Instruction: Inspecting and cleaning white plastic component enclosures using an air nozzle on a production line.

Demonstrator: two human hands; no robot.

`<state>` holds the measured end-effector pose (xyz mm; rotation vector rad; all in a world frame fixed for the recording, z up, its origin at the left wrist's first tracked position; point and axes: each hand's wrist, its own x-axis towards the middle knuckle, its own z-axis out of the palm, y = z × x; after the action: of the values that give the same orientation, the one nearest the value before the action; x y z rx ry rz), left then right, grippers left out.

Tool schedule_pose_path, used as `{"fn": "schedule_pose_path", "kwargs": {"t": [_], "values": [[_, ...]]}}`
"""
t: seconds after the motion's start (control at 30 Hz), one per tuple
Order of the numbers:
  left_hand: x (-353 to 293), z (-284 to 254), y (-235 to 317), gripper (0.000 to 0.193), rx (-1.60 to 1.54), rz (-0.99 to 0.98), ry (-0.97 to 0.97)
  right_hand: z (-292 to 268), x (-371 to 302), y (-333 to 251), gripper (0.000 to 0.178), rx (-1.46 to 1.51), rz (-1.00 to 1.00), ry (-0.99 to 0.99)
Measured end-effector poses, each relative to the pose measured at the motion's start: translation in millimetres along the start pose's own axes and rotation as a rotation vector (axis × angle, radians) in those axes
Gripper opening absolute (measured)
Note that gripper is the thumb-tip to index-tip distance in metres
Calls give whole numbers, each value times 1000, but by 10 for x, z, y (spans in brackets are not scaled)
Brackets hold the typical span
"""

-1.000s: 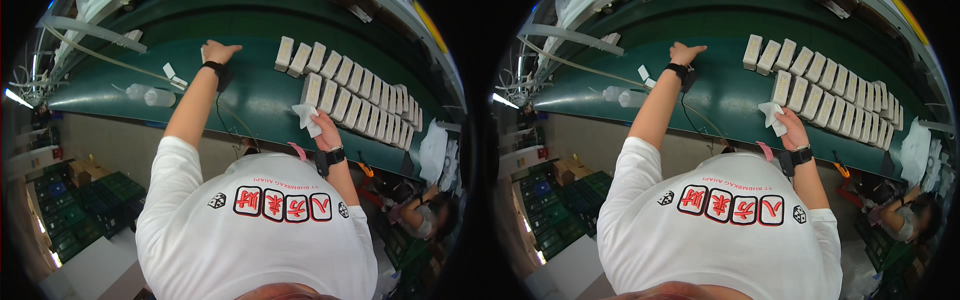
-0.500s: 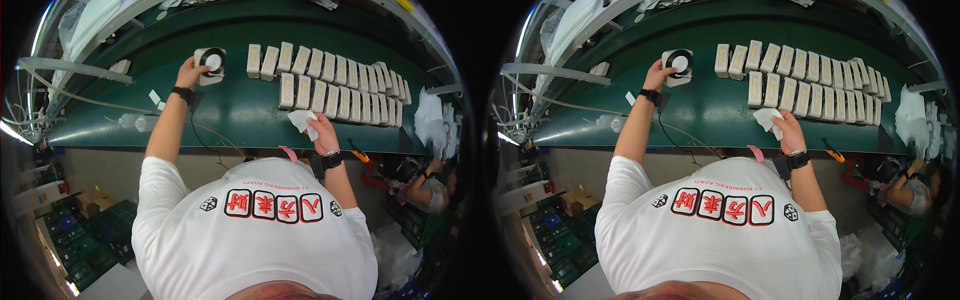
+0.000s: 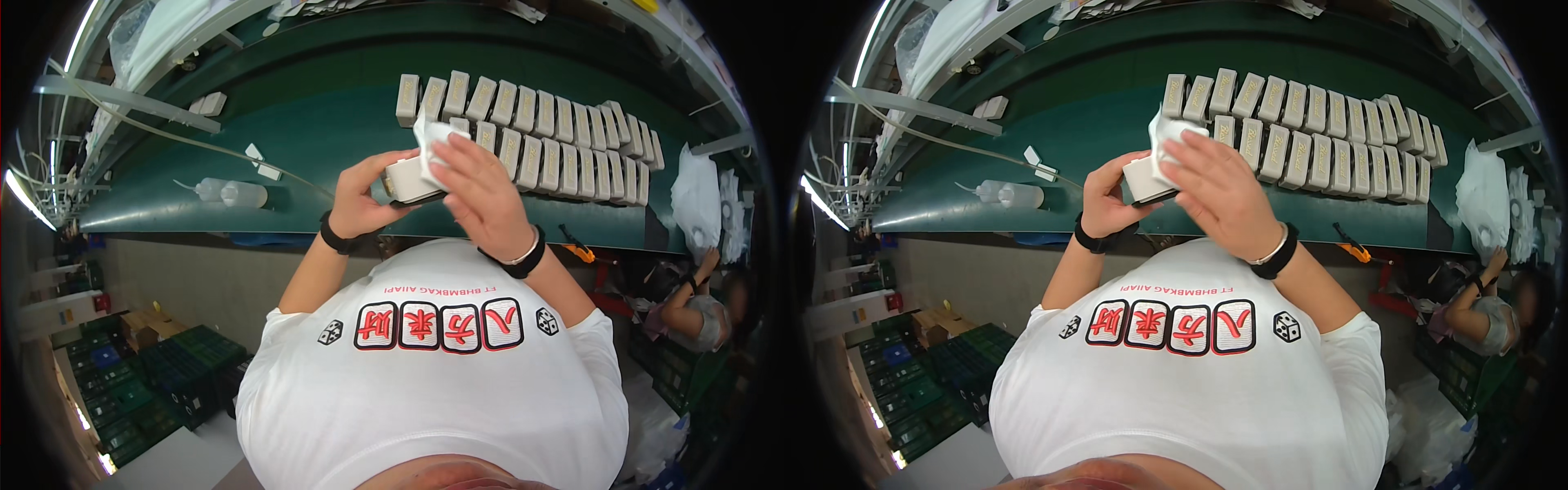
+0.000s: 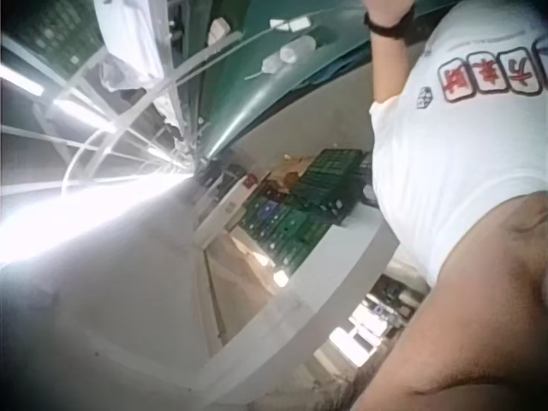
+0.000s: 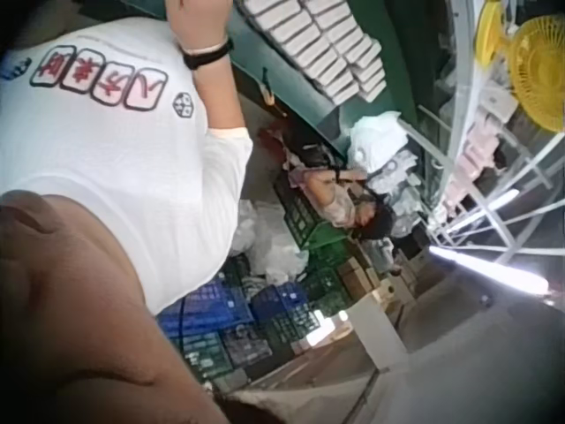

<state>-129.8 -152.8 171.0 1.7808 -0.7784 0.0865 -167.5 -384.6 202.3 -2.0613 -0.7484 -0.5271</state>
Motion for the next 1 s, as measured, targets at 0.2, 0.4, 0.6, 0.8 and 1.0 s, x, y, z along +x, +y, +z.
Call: {"fn": "schedule_pose_path", "kwargs": {"t": [0.2,0.4,0.6,0.8,1.0], "values": [[-119,78,13,52,123,-92,-17,167,39,-119,34,-147,-286,-245],[-177,162,2,51,84,-64,-44,104,-46,-35,34,-69,-241,-213],[-247,209,-16,57,-91,-123,78,18,-156,259,30,3,-144,23],[-298,277,58,63,-267,-139,57,78,-334,489,31,805,586,288],[-348,325,4,62,-305,-121,104,-66,-291,411,32,943,681,508]]}}
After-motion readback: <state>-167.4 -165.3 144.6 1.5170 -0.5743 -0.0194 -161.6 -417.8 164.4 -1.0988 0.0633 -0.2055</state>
